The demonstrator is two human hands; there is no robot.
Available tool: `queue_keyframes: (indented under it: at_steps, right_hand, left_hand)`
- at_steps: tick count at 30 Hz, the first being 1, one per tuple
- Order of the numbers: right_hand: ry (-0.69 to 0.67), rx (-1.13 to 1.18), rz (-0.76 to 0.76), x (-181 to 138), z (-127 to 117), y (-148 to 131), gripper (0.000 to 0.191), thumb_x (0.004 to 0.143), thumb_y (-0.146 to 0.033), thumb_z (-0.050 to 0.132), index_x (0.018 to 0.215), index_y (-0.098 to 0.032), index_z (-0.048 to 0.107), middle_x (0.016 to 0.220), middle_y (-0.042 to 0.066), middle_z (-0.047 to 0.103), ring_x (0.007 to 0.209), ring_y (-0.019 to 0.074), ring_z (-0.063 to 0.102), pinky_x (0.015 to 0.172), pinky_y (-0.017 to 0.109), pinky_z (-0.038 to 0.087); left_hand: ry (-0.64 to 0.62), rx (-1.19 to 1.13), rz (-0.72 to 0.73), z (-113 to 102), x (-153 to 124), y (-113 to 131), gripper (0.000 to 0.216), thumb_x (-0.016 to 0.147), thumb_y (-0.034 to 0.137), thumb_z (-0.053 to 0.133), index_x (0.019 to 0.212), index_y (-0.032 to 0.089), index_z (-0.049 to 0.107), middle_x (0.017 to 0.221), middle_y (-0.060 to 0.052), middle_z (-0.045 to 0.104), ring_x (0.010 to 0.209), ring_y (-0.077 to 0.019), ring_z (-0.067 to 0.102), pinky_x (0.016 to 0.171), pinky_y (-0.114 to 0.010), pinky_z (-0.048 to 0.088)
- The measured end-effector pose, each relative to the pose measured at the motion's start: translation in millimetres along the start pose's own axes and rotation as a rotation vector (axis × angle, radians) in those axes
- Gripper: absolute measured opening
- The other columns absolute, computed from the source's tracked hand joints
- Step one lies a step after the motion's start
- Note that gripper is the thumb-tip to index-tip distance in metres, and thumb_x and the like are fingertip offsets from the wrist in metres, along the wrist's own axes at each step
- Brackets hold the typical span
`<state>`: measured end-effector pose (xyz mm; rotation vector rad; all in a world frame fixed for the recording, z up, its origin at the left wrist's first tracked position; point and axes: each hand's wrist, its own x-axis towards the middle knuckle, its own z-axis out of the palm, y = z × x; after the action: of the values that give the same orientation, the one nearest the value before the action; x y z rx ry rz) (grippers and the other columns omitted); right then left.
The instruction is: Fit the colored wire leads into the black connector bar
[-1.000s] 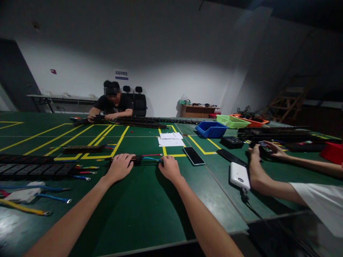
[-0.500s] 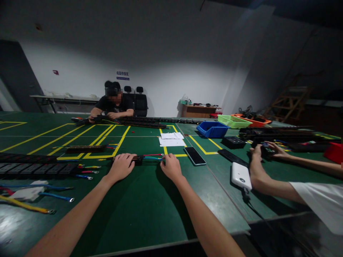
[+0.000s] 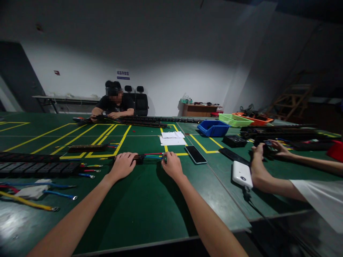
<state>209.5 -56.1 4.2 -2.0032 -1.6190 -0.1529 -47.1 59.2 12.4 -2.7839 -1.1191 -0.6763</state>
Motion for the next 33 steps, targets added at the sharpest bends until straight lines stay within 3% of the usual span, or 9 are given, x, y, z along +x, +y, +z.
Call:
queue_keyframes:
  at_steps: [8, 15, 20, 28, 33]
  right_hand:
    - [-0.088, -0.038, -0.005, 0.5, 0.7, 1.4, 0.016, 0.092, -0.025, 0.058, 0.101, -0.019, 0.069, 0.106, 0.010, 0.067, 0.103, 0.0240, 0.060, 0.086, 0.031, 0.042]
    - [0.018, 0.021, 0.000, 0.1, 1.3, 0.9, 0.020, 0.092, -0.024, 0.057, 0.109, -0.018, 0.065, 0.109, 0.010, 0.067, 0.101, 0.0226, 0.059, 0.085, 0.030, 0.042]
    - [-0.081, 0.008, -0.001, 2.0, 6.2, 5.2, 0.013, 0.089, -0.022, 0.058, 0.096, -0.018, 0.068, 0.101, 0.010, 0.068, 0.100, 0.0237, 0.060, 0.086, 0.031, 0.041]
    - [-0.017, 0.062, 0.005, 0.6, 8.1, 5.3, 0.031, 0.089, -0.022, 0.058, 0.119, -0.017, 0.064, 0.109, 0.011, 0.067, 0.102, 0.0240, 0.059, 0.086, 0.031, 0.041]
    - [-0.083, 0.019, -0.009, 0.9, 8.2, 6.2, 0.020, 0.091, -0.025, 0.058, 0.105, -0.017, 0.071, 0.105, 0.012, 0.068, 0.101, 0.0252, 0.060, 0.083, 0.032, 0.041]
  left_hand:
    - [-0.016, 0.007, -0.004, -5.2, -0.8, 3.6, 0.045, 0.100, 0.036, 0.037, 0.133, 0.021, 0.063, 0.129, -0.012, 0.068, 0.122, -0.0293, 0.059, 0.111, -0.053, 0.038]
    - [-0.012, 0.033, 0.004, -5.0, -0.5, 3.8, 0.044, 0.099, 0.034, 0.038, 0.133, 0.019, 0.063, 0.127, -0.012, 0.069, 0.120, -0.0290, 0.060, 0.110, -0.052, 0.039]
    - [0.010, 0.063, 0.008, -3.4, -0.7, 3.4, 0.043, 0.099, 0.034, 0.039, 0.132, 0.019, 0.064, 0.126, -0.013, 0.069, 0.119, -0.0291, 0.060, 0.108, -0.051, 0.040]
    - [0.000, 0.040, 0.004, -2.0, -0.5, 2.1, 0.044, 0.100, 0.035, 0.039, 0.133, 0.020, 0.063, 0.127, -0.012, 0.069, 0.120, -0.0288, 0.060, 0.110, -0.052, 0.039]
    - [-0.003, 0.040, 0.010, -2.3, -0.6, 2.1, 0.045, 0.100, 0.035, 0.037, 0.133, 0.020, 0.063, 0.128, -0.012, 0.068, 0.122, -0.0285, 0.059, 0.111, -0.052, 0.038]
